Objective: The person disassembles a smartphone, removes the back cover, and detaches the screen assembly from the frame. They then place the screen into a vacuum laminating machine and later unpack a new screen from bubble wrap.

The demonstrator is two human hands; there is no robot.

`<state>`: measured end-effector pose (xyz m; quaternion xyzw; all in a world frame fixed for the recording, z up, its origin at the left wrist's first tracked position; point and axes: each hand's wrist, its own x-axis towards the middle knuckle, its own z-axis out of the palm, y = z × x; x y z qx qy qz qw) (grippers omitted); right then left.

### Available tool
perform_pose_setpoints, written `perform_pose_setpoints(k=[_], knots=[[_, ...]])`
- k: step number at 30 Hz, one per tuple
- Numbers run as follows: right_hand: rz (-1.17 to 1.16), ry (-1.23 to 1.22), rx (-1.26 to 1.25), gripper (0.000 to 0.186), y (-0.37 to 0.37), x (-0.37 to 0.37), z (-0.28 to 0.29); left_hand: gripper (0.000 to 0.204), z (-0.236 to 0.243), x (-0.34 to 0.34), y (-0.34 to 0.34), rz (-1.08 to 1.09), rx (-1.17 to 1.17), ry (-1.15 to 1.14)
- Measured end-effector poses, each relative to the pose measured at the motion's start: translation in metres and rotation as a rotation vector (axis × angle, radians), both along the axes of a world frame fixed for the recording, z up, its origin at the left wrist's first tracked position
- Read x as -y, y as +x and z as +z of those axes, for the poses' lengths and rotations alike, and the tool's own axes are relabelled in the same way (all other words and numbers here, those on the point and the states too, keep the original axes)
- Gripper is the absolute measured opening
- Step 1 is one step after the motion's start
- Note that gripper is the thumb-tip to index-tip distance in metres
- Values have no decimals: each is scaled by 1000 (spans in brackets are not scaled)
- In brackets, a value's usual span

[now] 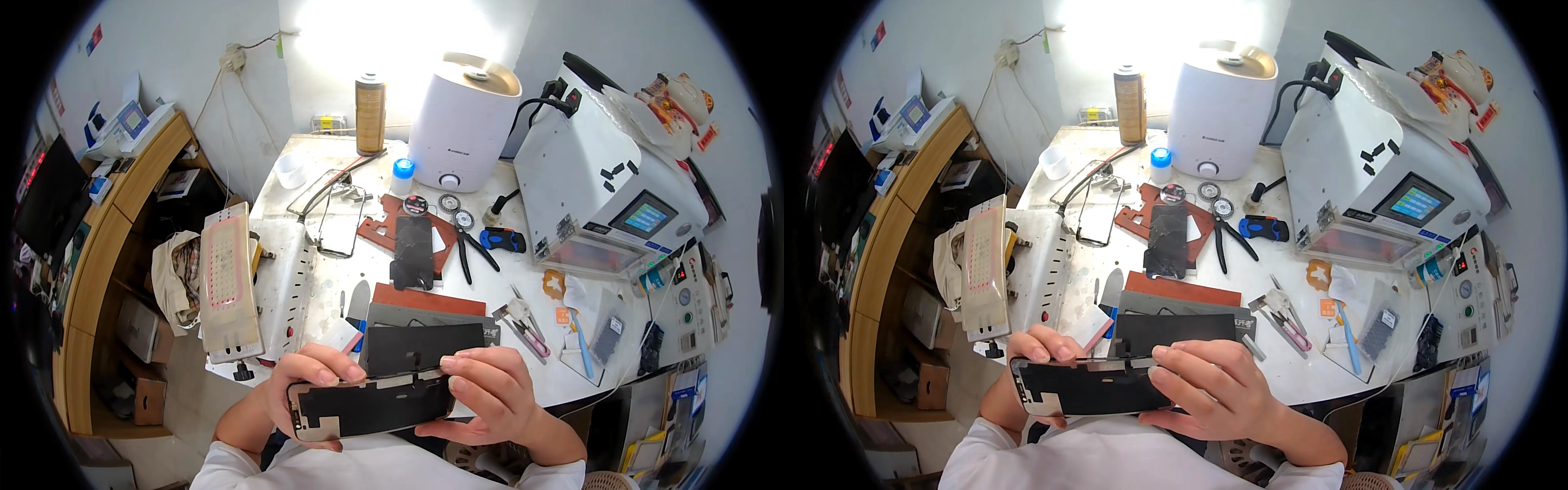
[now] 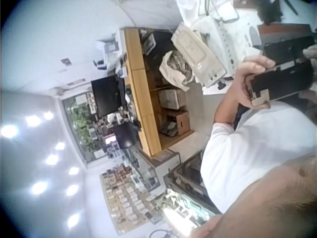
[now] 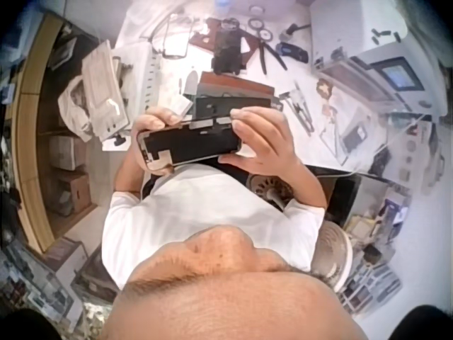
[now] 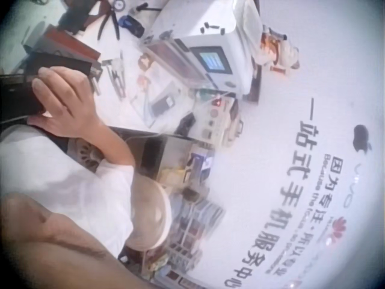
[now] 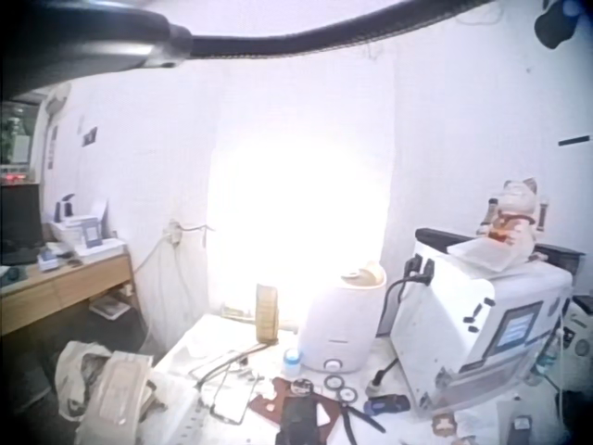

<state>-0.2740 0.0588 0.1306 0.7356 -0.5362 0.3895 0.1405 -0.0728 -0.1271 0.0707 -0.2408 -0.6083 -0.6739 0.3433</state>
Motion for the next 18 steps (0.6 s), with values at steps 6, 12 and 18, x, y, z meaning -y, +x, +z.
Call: perform_pose_setpoints(k=[6, 12, 18], knots=[[-20, -5, 80, 64, 4, 0, 2, 82, -1, -1, 0, 10, 19, 11], [-17, -3, 77, 66, 3, 1, 2, 83, 0, 1, 0, 17, 27, -12], [-19, 5, 76, 67, 2, 0, 2, 85, 2, 1, -2, 29, 35, -29]])
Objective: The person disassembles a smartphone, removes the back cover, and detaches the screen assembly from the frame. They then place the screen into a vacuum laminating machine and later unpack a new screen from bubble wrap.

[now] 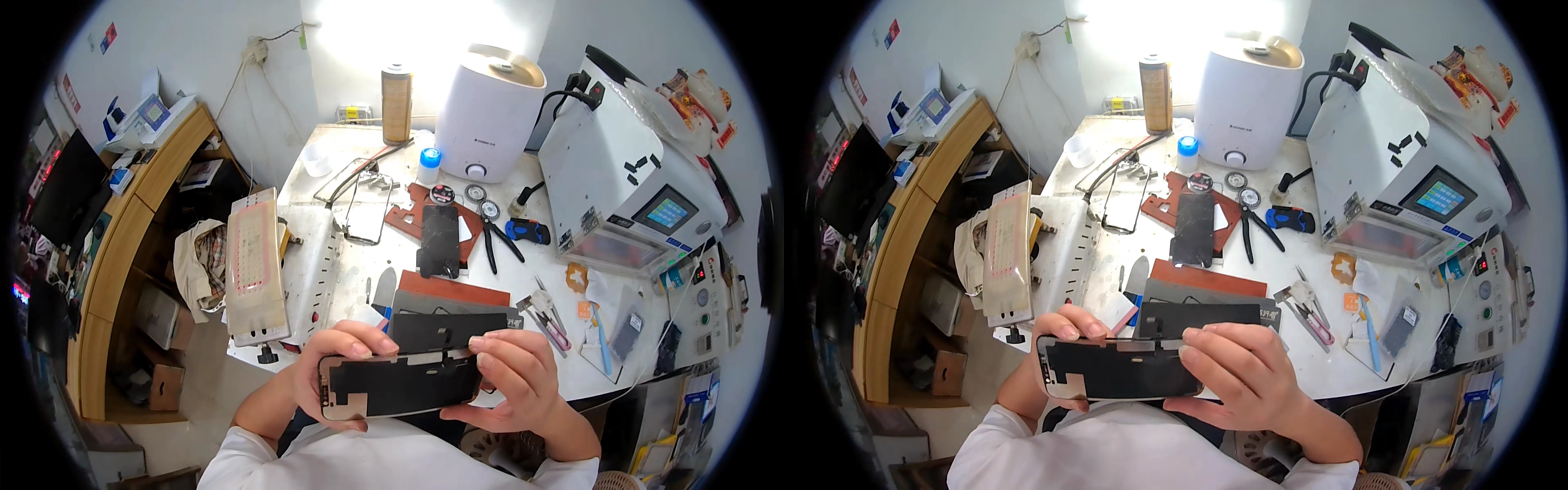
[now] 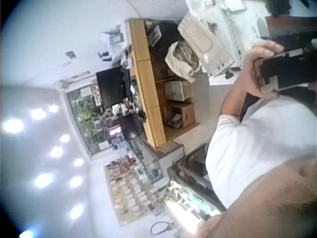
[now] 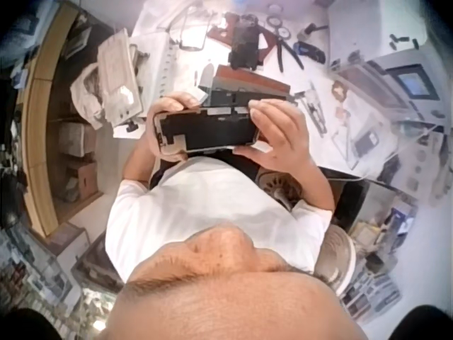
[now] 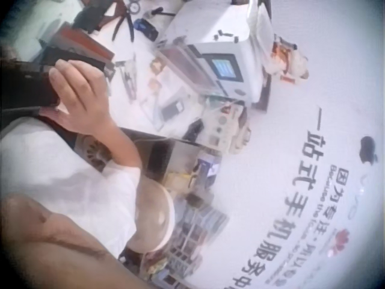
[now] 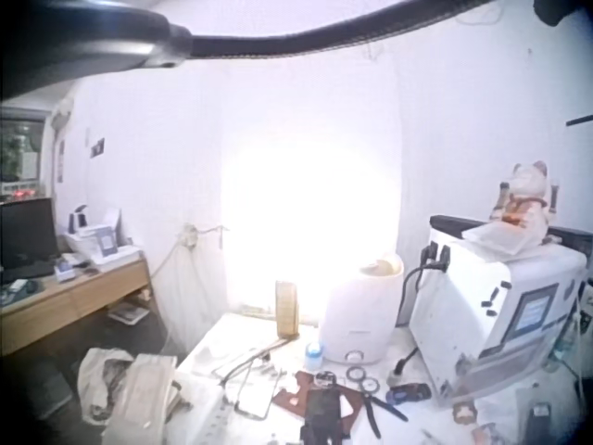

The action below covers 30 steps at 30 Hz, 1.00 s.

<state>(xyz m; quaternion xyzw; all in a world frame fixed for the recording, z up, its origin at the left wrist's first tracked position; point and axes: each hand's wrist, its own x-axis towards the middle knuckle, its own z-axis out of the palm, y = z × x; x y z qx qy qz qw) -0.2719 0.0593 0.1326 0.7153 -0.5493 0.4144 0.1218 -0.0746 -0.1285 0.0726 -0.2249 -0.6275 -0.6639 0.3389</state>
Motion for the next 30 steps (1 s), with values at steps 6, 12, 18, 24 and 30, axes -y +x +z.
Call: perform_pose_setpoints(k=[6, 12, 18, 24, 30], knots=[[3, 29, 5, 70, 0, 2, 2, 84, -1, 0, -2, -2, 1, 16], [-9, 30, -12, 67, 1, -1, 3, 83, -3, 0, 0, -33, 9, 35], [-19, -3, -50, 64, 3, -2, 0, 79, 2, 0, 1, -40, 1, -3], [-20, -1, -63, 64, 4, -4, 1, 78, 0, -1, 3, -42, -15, -2], [-25, 2, -59, 64, 4, -3, 0, 79, 0, -1, 3, -51, -4, 6]])
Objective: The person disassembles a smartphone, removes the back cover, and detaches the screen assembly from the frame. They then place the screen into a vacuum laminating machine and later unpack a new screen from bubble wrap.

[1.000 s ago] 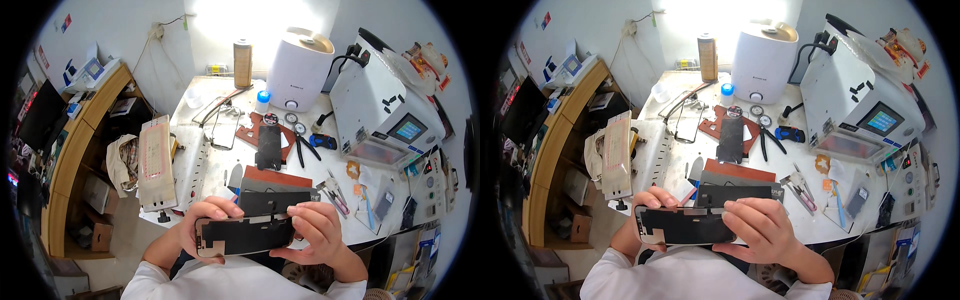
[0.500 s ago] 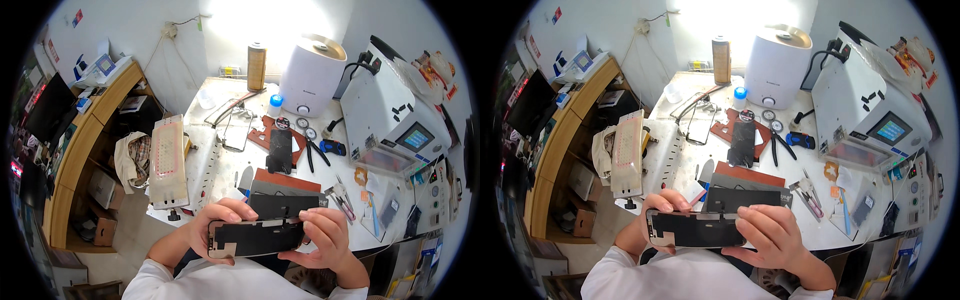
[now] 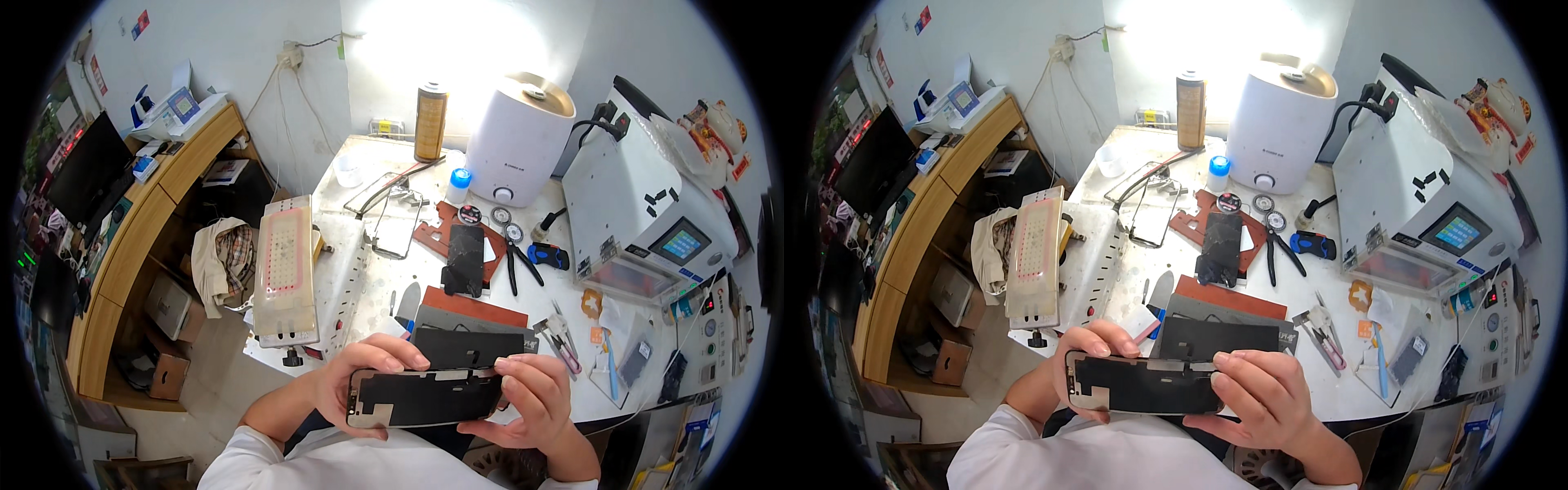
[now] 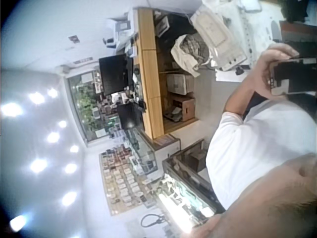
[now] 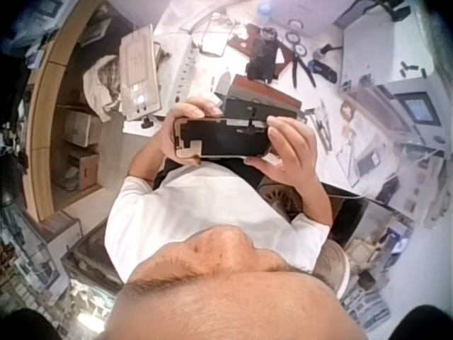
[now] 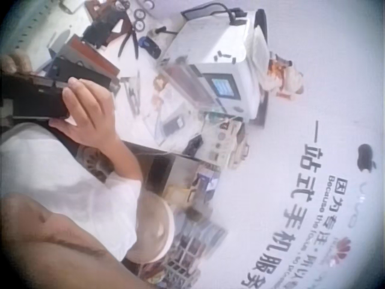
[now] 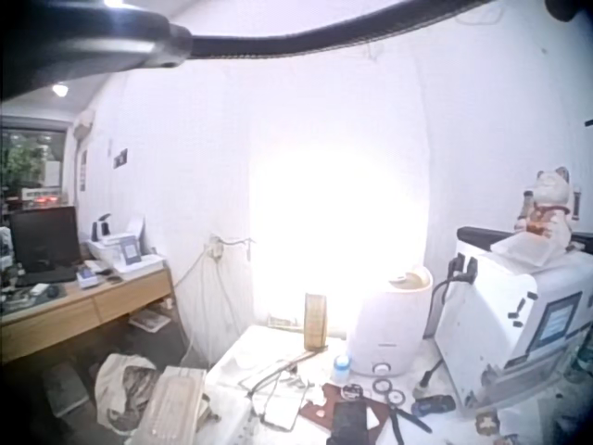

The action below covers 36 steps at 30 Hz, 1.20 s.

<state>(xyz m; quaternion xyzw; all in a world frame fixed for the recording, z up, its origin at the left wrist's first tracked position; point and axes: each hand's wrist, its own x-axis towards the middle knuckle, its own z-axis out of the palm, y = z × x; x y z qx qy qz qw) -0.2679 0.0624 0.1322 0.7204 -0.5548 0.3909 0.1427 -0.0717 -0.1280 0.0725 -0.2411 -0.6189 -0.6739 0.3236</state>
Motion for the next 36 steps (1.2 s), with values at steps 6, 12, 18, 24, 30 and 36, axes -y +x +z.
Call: perform_pose_setpoints(k=[6, 12, 18, 24, 30, 36], knots=[[0, -11, -7, 64, 0, 2, 0, 80, 0, -1, 1, 16, 4, -8], [-1, -12, -14, 63, 0, 2, 2, 81, 2, 0, 2, 19, 16, -10], [6, -5, 4, 64, 0, 2, 2, 82, 4, 1, 2, 24, 38, -12], [12, 26, 29, 66, 0, 0, 5, 85, -2, -1, 1, 49, 40, 48], [29, 73, 76, 72, -3, 2, 9, 91, -6, 1, -7, 56, 27, 92], [10, 88, 105, 74, -3, 2, 10, 96, -14, 0, -11, 65, 18, 160]])
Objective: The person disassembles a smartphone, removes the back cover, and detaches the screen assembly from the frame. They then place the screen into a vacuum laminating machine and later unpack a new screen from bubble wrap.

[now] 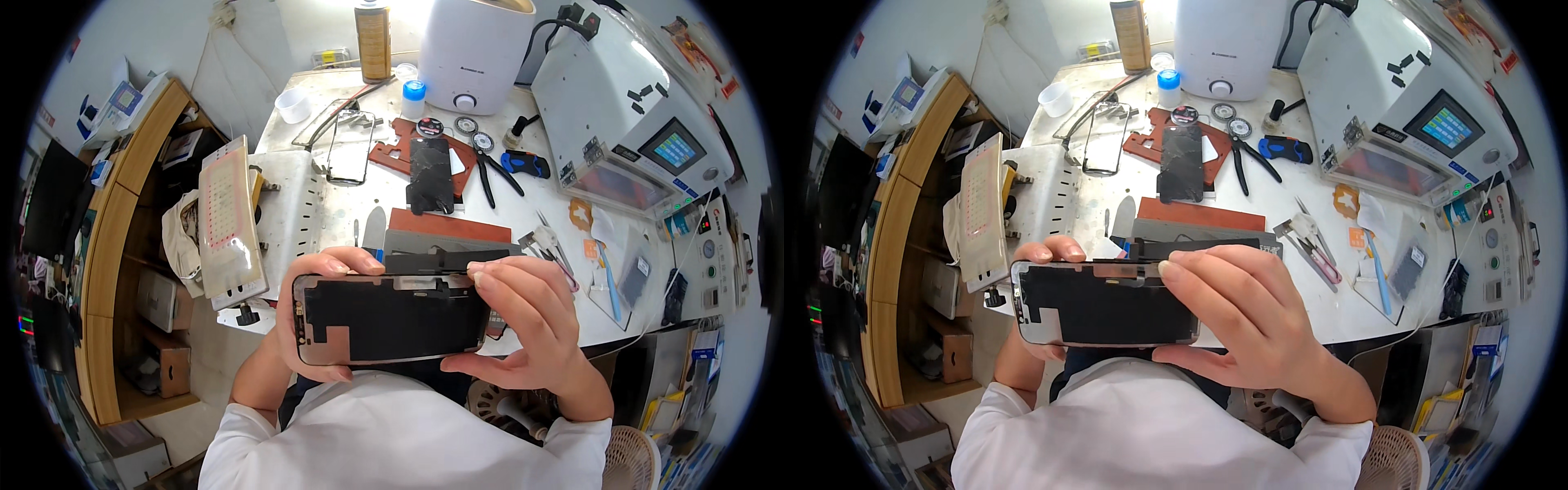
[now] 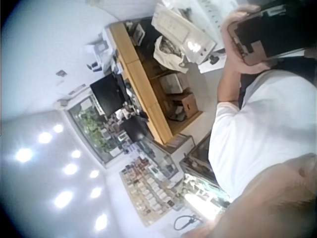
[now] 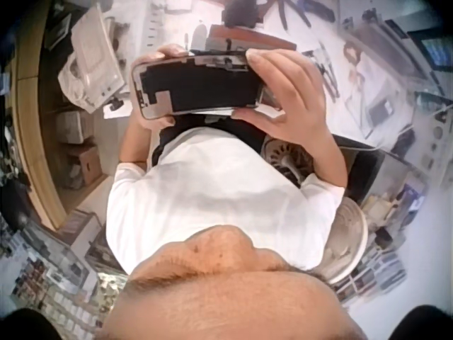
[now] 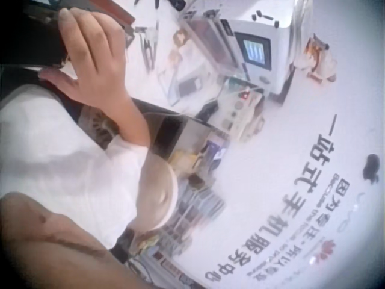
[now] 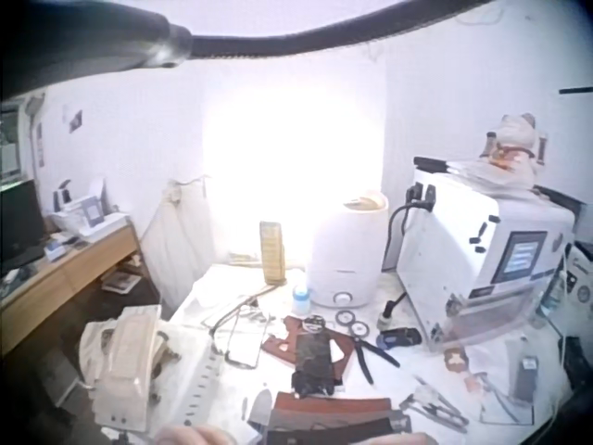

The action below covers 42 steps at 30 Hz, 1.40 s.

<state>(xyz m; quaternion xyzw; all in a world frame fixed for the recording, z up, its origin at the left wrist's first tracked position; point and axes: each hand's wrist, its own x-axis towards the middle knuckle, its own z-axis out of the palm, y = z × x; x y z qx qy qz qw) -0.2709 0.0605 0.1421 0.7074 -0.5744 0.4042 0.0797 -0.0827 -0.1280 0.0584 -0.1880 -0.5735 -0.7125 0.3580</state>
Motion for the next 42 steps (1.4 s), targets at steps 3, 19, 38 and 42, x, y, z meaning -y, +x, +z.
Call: perform_pose_setpoints(k=[3, 19, 38, 42], knots=[[8, -6, -45, 81, -4, 0, -3, 97, -2, 0, -2, -2, 0, 16], [-23, 16, 7, 73, 1, -5, 1, 97, 0, -1, -3, -23, -14, 15], [12, -49, 10, 77, -1, -8, -1, 97, -6, -3, 3, -43, 53, 78], [20, -72, 22, 78, 0, -8, -3, 98, -2, -5, 1, -51, 52, 72]])
